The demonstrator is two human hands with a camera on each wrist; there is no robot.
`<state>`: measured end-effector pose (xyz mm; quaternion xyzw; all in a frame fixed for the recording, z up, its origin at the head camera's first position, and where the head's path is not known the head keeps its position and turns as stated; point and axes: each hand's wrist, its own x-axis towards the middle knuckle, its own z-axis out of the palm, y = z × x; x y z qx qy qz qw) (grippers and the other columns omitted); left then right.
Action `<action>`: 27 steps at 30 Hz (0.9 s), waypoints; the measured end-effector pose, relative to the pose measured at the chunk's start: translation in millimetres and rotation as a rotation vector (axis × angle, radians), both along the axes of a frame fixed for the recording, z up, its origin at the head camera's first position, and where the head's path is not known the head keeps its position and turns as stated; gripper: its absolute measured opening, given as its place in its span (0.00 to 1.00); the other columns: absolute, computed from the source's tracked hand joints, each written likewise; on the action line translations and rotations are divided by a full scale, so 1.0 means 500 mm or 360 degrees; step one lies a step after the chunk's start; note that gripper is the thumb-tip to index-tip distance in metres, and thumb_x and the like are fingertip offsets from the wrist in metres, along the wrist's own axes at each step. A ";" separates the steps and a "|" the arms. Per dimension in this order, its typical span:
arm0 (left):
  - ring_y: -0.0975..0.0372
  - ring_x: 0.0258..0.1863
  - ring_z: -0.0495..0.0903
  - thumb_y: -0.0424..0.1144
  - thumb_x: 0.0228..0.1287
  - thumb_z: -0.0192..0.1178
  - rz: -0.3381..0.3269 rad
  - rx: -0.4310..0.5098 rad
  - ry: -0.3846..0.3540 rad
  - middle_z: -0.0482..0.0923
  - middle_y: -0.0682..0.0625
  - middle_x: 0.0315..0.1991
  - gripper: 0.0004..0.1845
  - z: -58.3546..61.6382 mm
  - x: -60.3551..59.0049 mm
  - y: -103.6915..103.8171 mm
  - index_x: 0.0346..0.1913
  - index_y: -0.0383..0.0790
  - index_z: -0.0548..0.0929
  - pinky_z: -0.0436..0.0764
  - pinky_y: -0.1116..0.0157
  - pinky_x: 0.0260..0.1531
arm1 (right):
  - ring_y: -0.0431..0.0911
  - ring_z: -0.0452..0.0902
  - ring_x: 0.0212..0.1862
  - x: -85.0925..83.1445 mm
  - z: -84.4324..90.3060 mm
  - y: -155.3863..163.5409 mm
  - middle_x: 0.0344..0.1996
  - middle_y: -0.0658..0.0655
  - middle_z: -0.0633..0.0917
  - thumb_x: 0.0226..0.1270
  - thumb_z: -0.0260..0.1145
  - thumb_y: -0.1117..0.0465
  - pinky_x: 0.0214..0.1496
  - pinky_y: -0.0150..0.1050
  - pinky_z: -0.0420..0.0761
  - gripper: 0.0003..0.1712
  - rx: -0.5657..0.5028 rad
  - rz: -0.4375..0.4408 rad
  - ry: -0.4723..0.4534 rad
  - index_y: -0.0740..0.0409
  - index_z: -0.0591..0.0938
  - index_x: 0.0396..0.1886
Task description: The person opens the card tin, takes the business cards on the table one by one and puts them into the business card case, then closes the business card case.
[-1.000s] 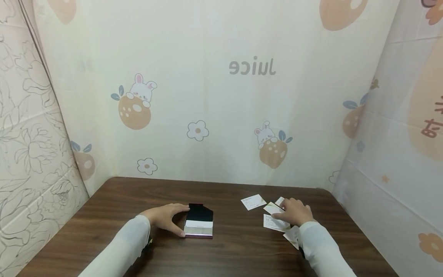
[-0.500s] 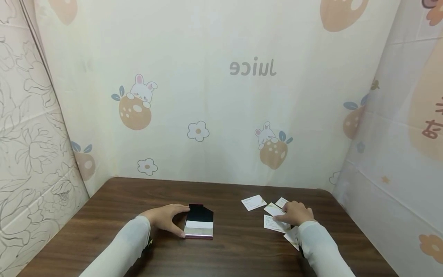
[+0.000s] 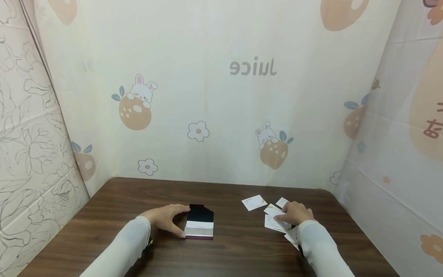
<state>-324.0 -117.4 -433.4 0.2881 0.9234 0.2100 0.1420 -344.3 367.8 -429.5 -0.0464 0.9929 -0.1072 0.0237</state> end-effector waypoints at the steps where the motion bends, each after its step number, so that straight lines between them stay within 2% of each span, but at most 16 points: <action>1: 0.50 0.73 0.61 0.58 0.51 0.76 0.0001 0.0002 -0.0001 0.65 0.46 0.73 0.50 0.001 0.000 0.000 0.74 0.42 0.68 0.63 0.46 0.68 | 0.56 0.79 0.40 -0.002 0.000 0.001 0.41 0.64 0.85 0.55 0.75 0.38 0.42 0.64 0.74 0.33 -0.0016 -0.0006 -0.0009 0.63 0.86 0.44; 10: 0.50 0.72 0.61 0.57 0.51 0.77 -0.0007 0.0010 -0.0003 0.65 0.45 0.73 0.49 0.001 0.002 0.001 0.73 0.40 0.69 0.63 0.46 0.68 | 0.55 0.78 0.40 -0.010 -0.007 0.004 0.40 0.62 0.85 0.55 0.77 0.41 0.46 0.63 0.73 0.32 -0.0135 -0.0103 -0.0107 0.66 0.84 0.43; 16: 0.50 0.72 0.62 0.58 0.50 0.76 -0.0009 0.0006 0.0012 0.65 0.45 0.72 0.49 -0.003 0.001 0.003 0.73 0.40 0.69 0.63 0.47 0.68 | 0.54 0.76 0.38 -0.002 0.000 -0.001 0.36 0.59 0.83 0.53 0.78 0.42 0.44 0.60 0.72 0.33 -0.0150 -0.0127 -0.0087 0.67 0.81 0.42; 22: 0.50 0.72 0.61 0.58 0.50 0.76 0.0002 0.0003 0.0012 0.65 0.45 0.72 0.49 -0.005 -0.001 0.002 0.73 0.41 0.69 0.63 0.47 0.68 | 0.61 0.78 0.45 0.008 0.007 -0.012 0.45 0.70 0.82 0.52 0.79 0.43 0.48 0.63 0.70 0.38 -0.0184 -0.0136 -0.0029 0.69 0.77 0.50; 27: 0.50 0.72 0.61 0.59 0.50 0.76 0.0012 -0.0004 -0.0009 0.64 0.46 0.73 0.50 -0.002 0.000 0.001 0.74 0.42 0.69 0.63 0.46 0.68 | 0.59 0.79 0.44 0.007 0.006 -0.012 0.43 0.67 0.84 0.56 0.77 0.47 0.45 0.62 0.71 0.32 -0.0190 -0.0114 0.0004 0.68 0.80 0.50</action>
